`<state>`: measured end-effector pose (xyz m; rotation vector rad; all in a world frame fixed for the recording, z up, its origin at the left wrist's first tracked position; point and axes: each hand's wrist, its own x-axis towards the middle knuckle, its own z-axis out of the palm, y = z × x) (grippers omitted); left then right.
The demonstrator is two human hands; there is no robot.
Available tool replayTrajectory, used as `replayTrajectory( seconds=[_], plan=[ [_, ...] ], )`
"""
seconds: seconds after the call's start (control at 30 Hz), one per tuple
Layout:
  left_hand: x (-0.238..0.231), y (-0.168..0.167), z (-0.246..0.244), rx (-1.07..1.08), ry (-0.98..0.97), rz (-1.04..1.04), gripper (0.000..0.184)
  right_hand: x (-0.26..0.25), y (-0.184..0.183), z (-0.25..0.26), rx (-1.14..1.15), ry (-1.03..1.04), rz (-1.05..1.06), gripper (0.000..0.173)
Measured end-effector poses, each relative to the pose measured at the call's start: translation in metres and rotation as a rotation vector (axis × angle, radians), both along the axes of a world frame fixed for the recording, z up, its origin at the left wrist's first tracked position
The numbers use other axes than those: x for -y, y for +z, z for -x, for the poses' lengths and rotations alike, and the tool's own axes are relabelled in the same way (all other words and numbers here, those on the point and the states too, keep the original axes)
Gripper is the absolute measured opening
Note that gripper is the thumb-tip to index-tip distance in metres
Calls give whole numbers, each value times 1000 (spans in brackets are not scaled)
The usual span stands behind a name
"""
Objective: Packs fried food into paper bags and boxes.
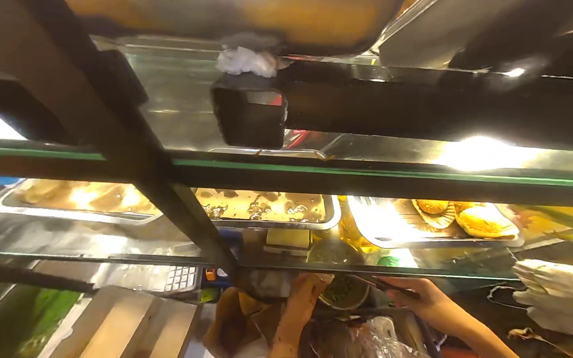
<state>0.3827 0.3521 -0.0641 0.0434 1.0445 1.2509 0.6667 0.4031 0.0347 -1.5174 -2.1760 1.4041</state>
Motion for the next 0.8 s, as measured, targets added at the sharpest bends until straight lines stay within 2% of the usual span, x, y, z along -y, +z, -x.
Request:
replayTrajectory(
  seconds=[0.13, 0.27, 0.37, 0.53, 0.67, 0.73, 0.8],
  plan=[
    [-5, 1, -3, 154, -79, -8, 14, 10, 1, 4, 219, 109, -151, 42],
    [-2, 1, -2, 296, -47, -17, 14, 17, 13, 10, 355, 146, -277, 44],
    [0, -5, 0, 390, -25, -27, 15, 17, 16, 6, 306, 135, -288, 45],
    [-2, -5, 3, 432, -18, -28, 17, 16, -2, -7, 132, 73, -288, 39],
    [0, -6, 4, 463, -14, -59, 20, 20, -6, -10, -9, -40, -252, 37],
    [0, -7, 6, 471, -14, -64, 20, 20, -5, -13, 46, -84, -243, 37],
    [0, -8, 6, 456, -23, -64, 19, 18, -4, -15, 266, -67, -204, 41]
  ],
)
